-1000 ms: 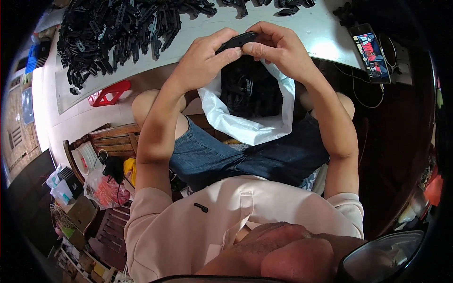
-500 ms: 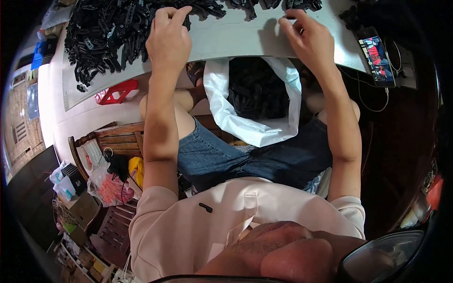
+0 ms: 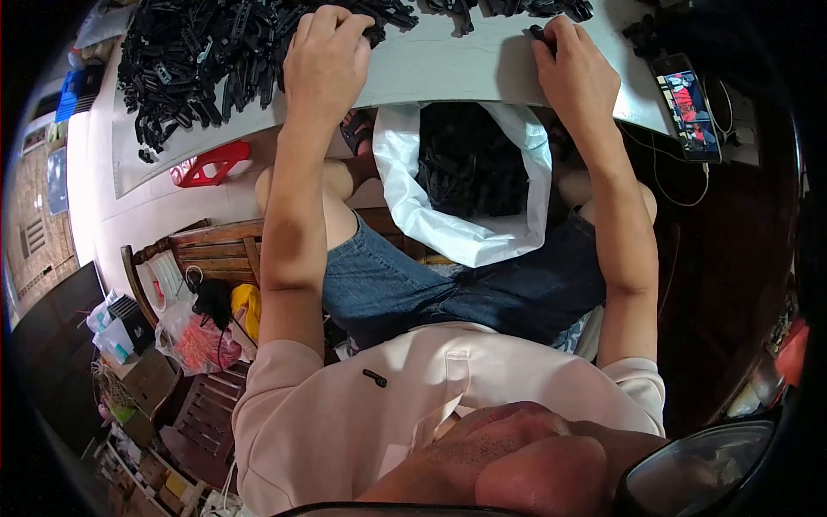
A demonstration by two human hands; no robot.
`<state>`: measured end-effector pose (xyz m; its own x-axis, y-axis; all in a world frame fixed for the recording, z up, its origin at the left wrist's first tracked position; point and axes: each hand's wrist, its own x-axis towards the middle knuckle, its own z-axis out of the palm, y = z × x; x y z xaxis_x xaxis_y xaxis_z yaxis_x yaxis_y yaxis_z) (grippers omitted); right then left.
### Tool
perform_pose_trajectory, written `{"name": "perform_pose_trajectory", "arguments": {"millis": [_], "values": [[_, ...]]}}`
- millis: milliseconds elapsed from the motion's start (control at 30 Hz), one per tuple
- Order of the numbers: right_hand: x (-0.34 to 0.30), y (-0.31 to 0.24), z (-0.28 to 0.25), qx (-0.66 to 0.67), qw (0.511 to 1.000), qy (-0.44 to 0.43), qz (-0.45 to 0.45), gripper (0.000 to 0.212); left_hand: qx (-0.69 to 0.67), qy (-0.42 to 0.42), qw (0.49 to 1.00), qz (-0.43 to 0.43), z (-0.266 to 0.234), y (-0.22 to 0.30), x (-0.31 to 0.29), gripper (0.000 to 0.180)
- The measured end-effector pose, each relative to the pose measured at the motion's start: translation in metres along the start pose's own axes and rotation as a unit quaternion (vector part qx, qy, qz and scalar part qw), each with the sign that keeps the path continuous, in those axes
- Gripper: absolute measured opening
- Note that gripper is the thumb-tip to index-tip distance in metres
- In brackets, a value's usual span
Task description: The person assembles plastic components by picking up parts from the table, fitting pieces together by hand, and dropping the assembled items into a bag.
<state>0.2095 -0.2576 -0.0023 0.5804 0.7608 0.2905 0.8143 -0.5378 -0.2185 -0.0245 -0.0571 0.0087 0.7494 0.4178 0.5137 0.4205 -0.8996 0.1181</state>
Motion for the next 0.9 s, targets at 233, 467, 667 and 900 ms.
{"name": "perform_pose_trajectory", "arguments": {"millis": [233, 467, 667, 900], "values": [[-0.004, 0.003, 0.000, -0.021, 0.998, 0.039, -0.035, 0.026, -0.010, 0.043, 0.997, 0.060, 0.009, -0.002, 0.013, 0.019], [0.000, -0.015, 0.010, 0.173, 0.980, 0.055, -0.080, 0.022, -0.088, 0.069, 0.994, -0.008, 0.007, -0.014, 0.008, 0.023], [-0.014, -0.030, -0.011, 0.560, 0.824, -0.088, 0.003, 0.028, -0.553, 0.006, 0.799, -0.236, -0.002, 0.052, 0.005, 0.028], [-0.027, -0.044, -0.017, 0.699, 0.690, -0.186, 0.036, 0.023, -0.671, -0.155, 0.640, -0.341, 0.003, 0.076, -0.003, 0.029]]}}
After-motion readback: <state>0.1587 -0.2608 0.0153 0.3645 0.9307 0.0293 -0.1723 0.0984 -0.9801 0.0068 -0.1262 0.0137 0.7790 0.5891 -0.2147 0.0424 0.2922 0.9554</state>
